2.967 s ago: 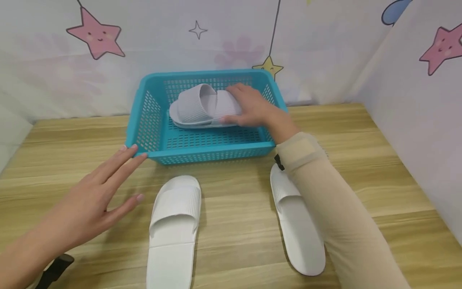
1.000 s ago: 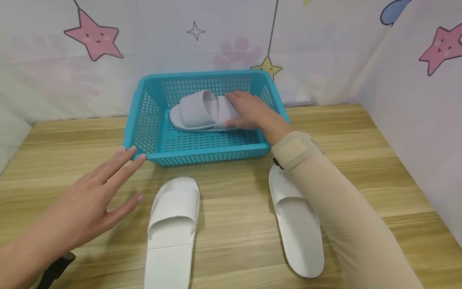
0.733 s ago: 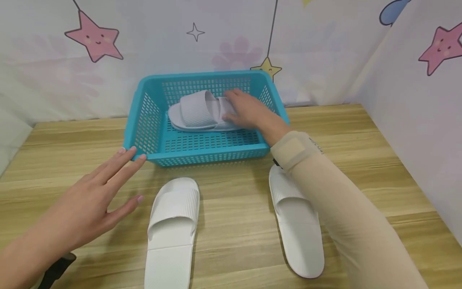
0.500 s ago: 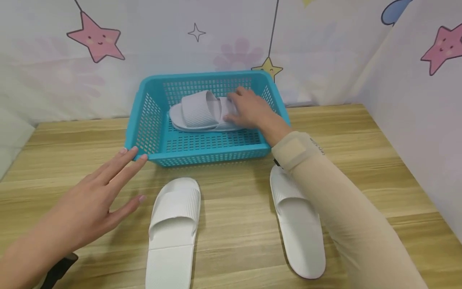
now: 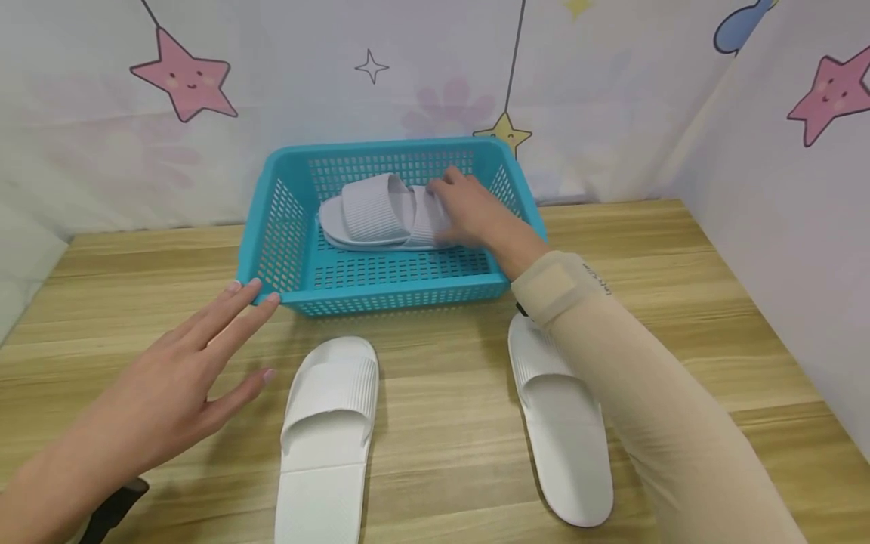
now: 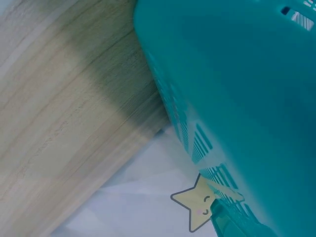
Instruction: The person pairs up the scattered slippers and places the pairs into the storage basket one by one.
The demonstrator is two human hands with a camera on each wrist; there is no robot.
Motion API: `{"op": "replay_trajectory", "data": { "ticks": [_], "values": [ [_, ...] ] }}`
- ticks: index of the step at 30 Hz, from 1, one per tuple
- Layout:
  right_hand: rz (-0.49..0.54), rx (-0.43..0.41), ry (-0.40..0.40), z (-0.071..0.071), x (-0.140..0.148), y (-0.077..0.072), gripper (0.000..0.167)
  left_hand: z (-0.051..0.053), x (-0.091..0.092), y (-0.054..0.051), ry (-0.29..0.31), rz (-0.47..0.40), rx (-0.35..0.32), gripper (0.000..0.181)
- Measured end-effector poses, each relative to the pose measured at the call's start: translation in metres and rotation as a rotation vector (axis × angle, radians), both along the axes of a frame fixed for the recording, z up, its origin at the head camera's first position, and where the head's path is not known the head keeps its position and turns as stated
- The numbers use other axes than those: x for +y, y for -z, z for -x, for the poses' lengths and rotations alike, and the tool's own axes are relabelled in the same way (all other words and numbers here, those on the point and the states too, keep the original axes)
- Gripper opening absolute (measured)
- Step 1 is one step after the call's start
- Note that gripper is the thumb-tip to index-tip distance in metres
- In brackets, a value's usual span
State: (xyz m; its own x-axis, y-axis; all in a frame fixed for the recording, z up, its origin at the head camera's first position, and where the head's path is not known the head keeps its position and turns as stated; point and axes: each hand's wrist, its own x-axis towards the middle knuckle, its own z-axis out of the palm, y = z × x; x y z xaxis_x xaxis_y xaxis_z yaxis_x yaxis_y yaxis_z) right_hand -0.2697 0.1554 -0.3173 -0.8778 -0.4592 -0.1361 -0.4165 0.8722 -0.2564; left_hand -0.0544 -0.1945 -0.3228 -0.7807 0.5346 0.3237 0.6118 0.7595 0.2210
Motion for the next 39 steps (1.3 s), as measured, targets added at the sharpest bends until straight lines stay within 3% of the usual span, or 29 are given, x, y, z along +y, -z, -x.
{"op": "replay_trajectory", "data": {
  "ticks": [9, 15, 34, 39],
  "values": [
    [-0.02, 0.006, -0.007, 0.001, 0.001, 0.001, 0.081, 0.0, -0.001, 0.001, 0.008, -0.007, 0.01, 0.086],
    [-0.019, 0.028, -0.008, 0.0, 0.002, -0.003, 0.08, 0.0, -0.004, -0.002, -0.001, -0.003, -0.028, 0.086],
    [0.017, 0.159, -0.103, -0.028, -0.002, -0.029, 0.073, -0.001, -0.004, 0.001, 0.005, 0.009, -0.025, 0.087],
    [0.031, 0.193, -0.123, -0.04, 0.002, -0.039, 0.069, 0.0, -0.003, -0.001, -0.01, 0.017, -0.051, 0.083]
  ]
}}
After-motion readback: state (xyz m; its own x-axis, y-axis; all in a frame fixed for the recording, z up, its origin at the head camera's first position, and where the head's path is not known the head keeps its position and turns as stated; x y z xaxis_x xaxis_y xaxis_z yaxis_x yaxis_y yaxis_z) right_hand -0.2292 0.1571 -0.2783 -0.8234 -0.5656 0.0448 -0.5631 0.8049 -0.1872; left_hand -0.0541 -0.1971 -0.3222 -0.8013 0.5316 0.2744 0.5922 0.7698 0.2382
